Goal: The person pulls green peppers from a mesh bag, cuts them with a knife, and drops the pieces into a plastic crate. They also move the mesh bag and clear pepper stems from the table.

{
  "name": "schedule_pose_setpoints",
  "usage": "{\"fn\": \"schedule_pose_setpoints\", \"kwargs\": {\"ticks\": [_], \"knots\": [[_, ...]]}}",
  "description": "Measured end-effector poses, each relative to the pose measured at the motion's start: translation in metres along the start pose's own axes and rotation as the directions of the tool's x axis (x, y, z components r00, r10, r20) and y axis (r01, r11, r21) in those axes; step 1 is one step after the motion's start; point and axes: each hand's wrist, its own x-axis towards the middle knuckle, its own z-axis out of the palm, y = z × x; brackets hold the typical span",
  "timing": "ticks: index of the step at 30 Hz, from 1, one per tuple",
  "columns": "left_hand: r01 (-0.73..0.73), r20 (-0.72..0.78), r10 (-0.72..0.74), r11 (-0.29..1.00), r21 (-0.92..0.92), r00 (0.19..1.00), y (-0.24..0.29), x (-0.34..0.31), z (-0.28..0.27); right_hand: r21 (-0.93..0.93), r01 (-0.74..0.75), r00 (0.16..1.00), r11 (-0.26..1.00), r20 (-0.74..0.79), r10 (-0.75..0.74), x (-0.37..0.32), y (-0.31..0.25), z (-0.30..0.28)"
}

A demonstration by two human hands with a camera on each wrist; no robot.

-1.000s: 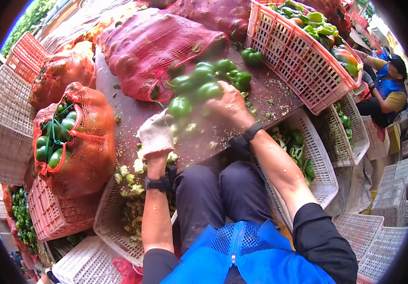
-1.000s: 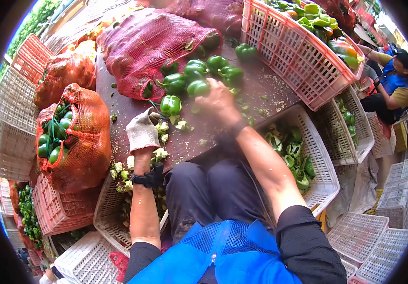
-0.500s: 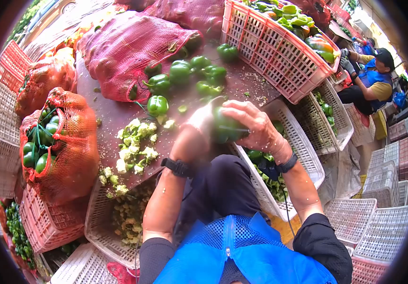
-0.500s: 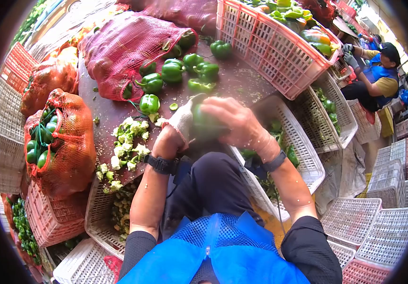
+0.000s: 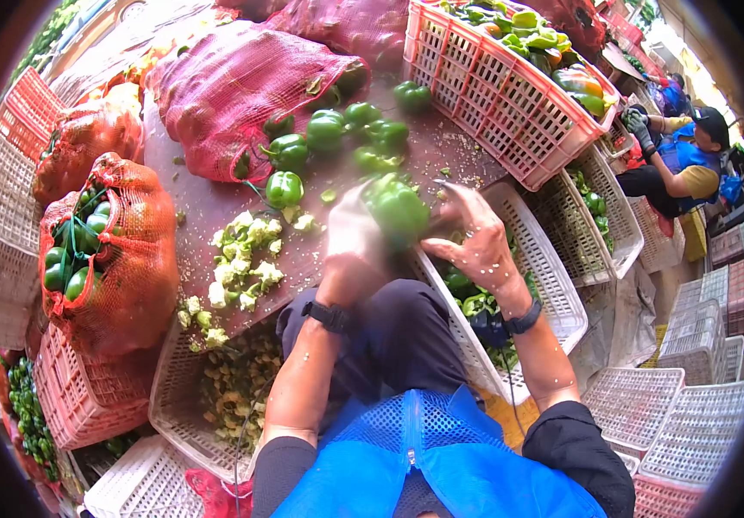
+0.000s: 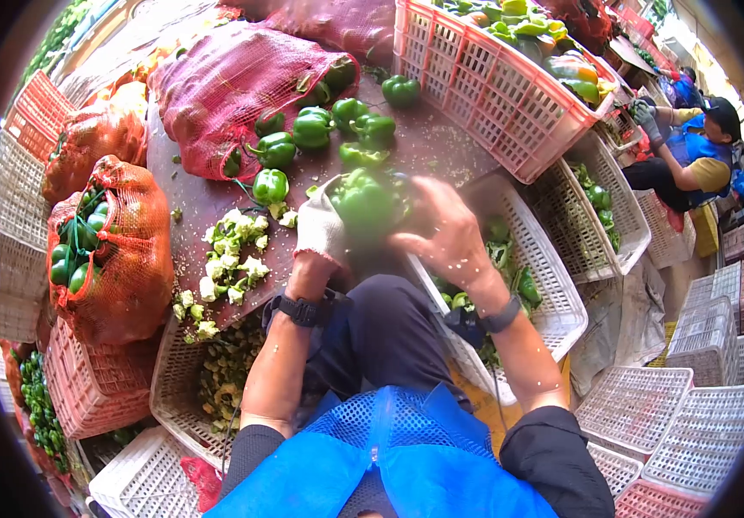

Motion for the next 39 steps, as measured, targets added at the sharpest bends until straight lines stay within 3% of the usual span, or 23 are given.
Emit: {"fn": "schedule_pose_setpoints", "kwargs": {"ticks": [1,2,4,6,8,13,16,18,20,22,23,24,25,26,28,29,30,31,32,35,36,38,39], "knots": [[-0.073,-0.099,0.145,0.851,0.521,0.984,0.031,0.003,0.008,0.144,-0.174,0.985,0.974,0.045,0.169,-0.010,-0.001,0.003],[-0.049,-0.106,0.311,0.451,0.891,0.944,0.048,0.006,0.014,0.265,-0.264,0.964,0.927,0.053,0.260,-0.016,-0.010,0.004],[-0.032,-0.201,0.291,0.636,0.771,0.935,0.037,0.012,0.011,0.244,-0.352,0.936,0.904,0.121,0.332,-0.022,-0.014,0.013],[0.003,-0.235,0.262,0.664,0.748,0.936,0.033,0.011,0.014,0.044,-0.240,0.965,0.970,0.117,0.234,-0.018,-0.017,0.020],[0.016,-0.254,0.260,0.668,0.744,0.932,0.035,0.011,0.018,-0.021,-0.263,0.962,0.965,0.065,0.264,-0.015,-0.024,0.028],[0.041,-0.287,0.242,0.695,0.718,0.927,0.039,0.013,0.019,-0.027,-0.201,0.976,0.979,0.077,0.202,-0.030,-0.006,0.045],[0.211,-0.389,0.032,0.798,0.564,0.921,0.051,0.018,0.008,-0.101,-0.099,0.981,0.990,0.154,0.114,-0.053,0.015,0.047],[-0.018,-0.123,0.160,0.677,0.736,0.979,0.056,0.018,0.000,0.045,-0.240,0.951,0.970,0.214,0.225,-0.063,0.033,0.041],[-0.084,-0.061,0.183,0.688,0.721,0.981,0.035,0.018,-0.005,0.351,-0.480,0.877,0.804,0.197,0.437,-0.040,0.006,0.012],[-0.226,0.067,0.247,0.702,0.675,0.967,0.013,0.027,-0.006,0.463,-0.356,0.925,0.812,0.053,0.376,-0.019,0.007,0.022],[-0.266,0.113,0.254,0.723,0.637,0.961,0.013,0.029,-0.001,0.571,-0.328,0.932,0.752,0.067,0.355,-0.018,0.025,0.047],[-0.289,0.151,0.272,0.590,0.754,0.950,0.015,0.025,0.005,0.657,-0.292,0.939,0.696,0.058,0.339,-0.018,0.043,0.063],[-0.320,0.195,0.303,0.446,0.836,0.933,0.016,0.023,0.014,0.324,-0.430,0.903,0.843,0.180,0.391,-0.008,0.019,0.040],[-0.239,0.136,0.243,0.469,0.850,0.960,0.026,0.022,0.021,0.607,-0.402,0.906,0.685,0.158,0.392,-0.005,0.010,0.035],[-0.233,0.109,0.225,0.653,0.720,0.968,0.033,0.023,0.038,0.856,-0.217,0.943,0.470,0.060,0.327,-0.010,0.007,0.042],[-0.119,0.000,0.139,0.851,0.511,0.990,0.018,0.023,0.035,0.895,-0.248,0.912,0.370,0.087,0.400,-0.011,-0.011,0.027],[0.191,-0.179,-0.241,0.947,-0.259,0.954,0.037,0.019,0.061,0.678,-0.182,0.950,0.712,-0.065,0.305,-0.014,0.003,0.032],[0.191,-0.163,-0.205,0.977,-0.098,0.965,0.036,0.017,0.061,0.578,-0.267,0.937,0.771,-0.031,0.348,-0.014,-0.009,0.018],[0.178,-0.154,-0.165,0.982,0.071,0.974,0.033,0.016,0.058,0.575,-0.226,0.946,0.786,-0.061,0.317,-0.014,-0.011,0.014],[-0.103,-0.016,0.127,0.865,0.491,0.992,0.034,0.014,0.065,0.594,-0.186,0.960,0.782,-0.058,0.273,-0.017,-0.007,0.002],[-0.106,-0.011,0.128,0.866,0.488,0.992,0.044,0.013,0.070,0.604,-0.182,0.968,0.776,-0.029,0.250,-0.018,-0.004,-0.001],[-0.315,0.195,0.252,0.646,0.696,0.948,0.060,0.014,0.078,0.607,-0.177,0.974,0.775,-0.008,0.229,-0.021,-0.002,-0.008],[-0.285,0.150,0.251,0.689,0.667,0.956,0.059,0.018,0.082,0.614,-0.208,0.969,0.761,0.023,0.247,-0.023,-0.002,-0.012]]}}
